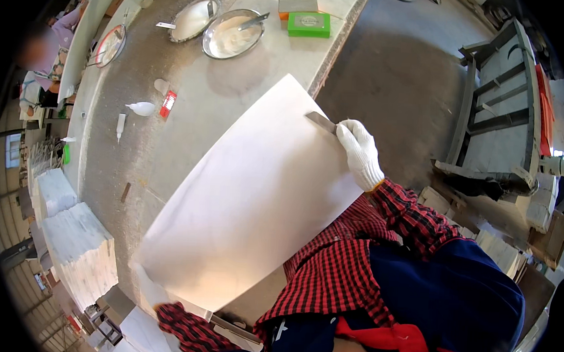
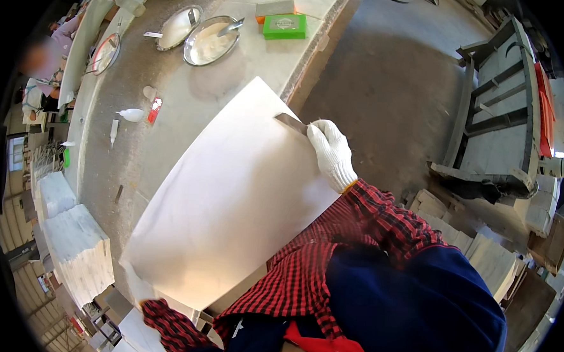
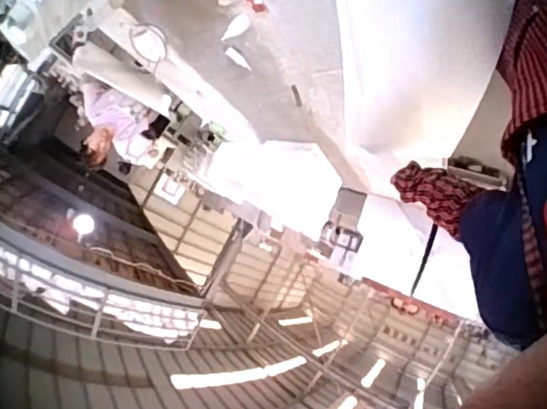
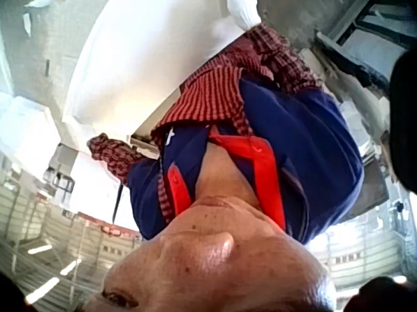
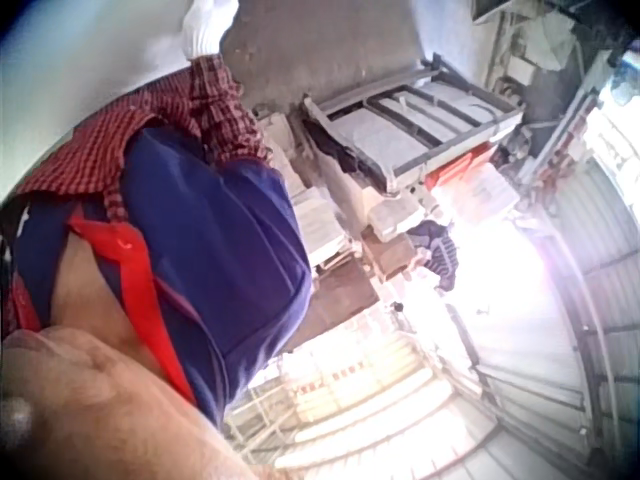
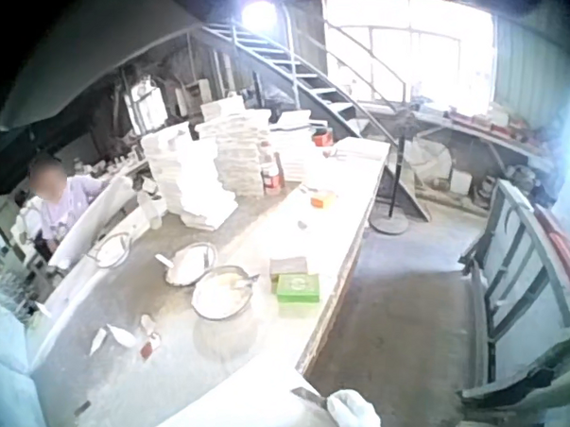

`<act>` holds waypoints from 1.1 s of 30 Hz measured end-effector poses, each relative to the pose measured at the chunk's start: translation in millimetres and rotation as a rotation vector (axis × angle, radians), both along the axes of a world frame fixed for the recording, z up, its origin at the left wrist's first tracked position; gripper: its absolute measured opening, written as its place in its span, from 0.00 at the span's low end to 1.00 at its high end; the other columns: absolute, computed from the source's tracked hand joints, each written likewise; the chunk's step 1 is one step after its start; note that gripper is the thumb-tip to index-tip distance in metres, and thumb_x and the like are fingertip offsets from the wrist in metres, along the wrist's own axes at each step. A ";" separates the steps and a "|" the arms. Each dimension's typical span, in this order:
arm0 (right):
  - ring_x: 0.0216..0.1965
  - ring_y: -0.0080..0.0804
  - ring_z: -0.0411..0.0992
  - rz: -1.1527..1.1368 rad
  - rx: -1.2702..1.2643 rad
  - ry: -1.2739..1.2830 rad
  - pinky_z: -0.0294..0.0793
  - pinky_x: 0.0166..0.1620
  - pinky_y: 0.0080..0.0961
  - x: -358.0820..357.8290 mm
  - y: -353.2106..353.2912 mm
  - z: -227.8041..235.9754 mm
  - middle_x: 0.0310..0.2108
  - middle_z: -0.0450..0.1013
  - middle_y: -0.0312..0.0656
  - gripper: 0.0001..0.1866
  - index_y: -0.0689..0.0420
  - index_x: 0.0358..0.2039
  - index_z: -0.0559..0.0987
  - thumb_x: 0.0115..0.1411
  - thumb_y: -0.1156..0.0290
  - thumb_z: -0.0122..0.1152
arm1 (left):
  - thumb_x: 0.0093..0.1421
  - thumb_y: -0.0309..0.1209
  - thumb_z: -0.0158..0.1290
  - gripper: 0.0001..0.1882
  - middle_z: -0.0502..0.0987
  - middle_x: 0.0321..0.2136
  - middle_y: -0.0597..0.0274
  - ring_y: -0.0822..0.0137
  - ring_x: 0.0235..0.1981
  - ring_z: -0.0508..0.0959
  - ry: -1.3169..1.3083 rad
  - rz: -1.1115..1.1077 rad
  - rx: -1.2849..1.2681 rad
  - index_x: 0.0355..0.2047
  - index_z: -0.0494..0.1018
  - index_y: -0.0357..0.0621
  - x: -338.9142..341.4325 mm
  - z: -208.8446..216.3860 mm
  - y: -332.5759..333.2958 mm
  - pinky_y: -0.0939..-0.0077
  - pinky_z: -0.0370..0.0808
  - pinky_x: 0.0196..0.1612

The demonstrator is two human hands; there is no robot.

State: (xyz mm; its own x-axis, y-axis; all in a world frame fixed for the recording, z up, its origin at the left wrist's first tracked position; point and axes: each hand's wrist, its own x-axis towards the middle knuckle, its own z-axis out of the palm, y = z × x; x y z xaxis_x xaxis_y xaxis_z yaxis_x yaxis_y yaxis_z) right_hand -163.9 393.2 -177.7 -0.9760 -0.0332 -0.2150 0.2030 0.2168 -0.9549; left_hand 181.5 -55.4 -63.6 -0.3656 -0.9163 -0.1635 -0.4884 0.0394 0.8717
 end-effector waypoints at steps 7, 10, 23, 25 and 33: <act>0.37 0.36 0.78 0.374 0.005 0.177 0.76 0.45 0.32 -64.3 -65.2 94.1 0.34 0.79 0.49 0.15 0.60 0.44 0.80 0.68 0.61 0.58 | 0.75 0.52 0.41 0.34 0.74 0.58 0.50 0.57 0.56 0.74 0.253 0.590 0.145 0.63 0.67 0.31 170.9 -81.7 94.7 0.65 0.70 0.62; 0.36 0.37 0.79 0.516 -0.048 0.306 0.77 0.43 0.30 -90.9 -106.9 107.4 0.34 0.80 0.48 0.13 0.59 0.44 0.80 0.67 0.62 0.60 | 0.73 0.58 0.41 0.39 0.72 0.60 0.51 0.58 0.59 0.72 0.267 0.733 0.097 0.64 0.66 0.31 123.0 -61.8 181.2 0.67 0.66 0.65; 0.38 0.45 0.80 0.824 -0.072 0.409 0.77 0.43 0.33 -77.0 -197.1 174.5 0.34 0.79 0.49 0.12 0.58 0.41 0.81 0.65 0.63 0.60 | 0.76 0.46 0.41 0.36 0.64 0.68 0.46 0.57 0.64 0.68 -0.618 0.666 -0.057 0.73 0.49 0.35 141.2 -98.2 272.8 0.67 0.62 0.69; 0.37 0.46 0.79 0.824 -0.057 0.425 0.77 0.43 0.33 -78.0 -201.8 174.6 0.34 0.79 0.48 0.12 0.58 0.41 0.81 0.65 0.64 0.60 | 0.76 0.44 0.40 0.34 0.62 0.69 0.48 0.57 0.66 0.66 -0.541 0.713 -0.027 0.74 0.48 0.36 132.0 -92.1 263.3 0.67 0.61 0.70; 0.35 0.46 0.79 0.809 -0.079 0.457 0.77 0.40 0.33 -74.8 -210.1 170.0 0.32 0.78 0.49 0.08 0.59 0.39 0.81 0.64 0.68 0.62 | 0.77 0.49 0.33 0.34 0.53 0.74 0.52 0.59 0.73 0.57 -0.595 0.820 -0.128 0.74 0.49 0.39 129.1 -112.5 250.8 0.66 0.52 0.75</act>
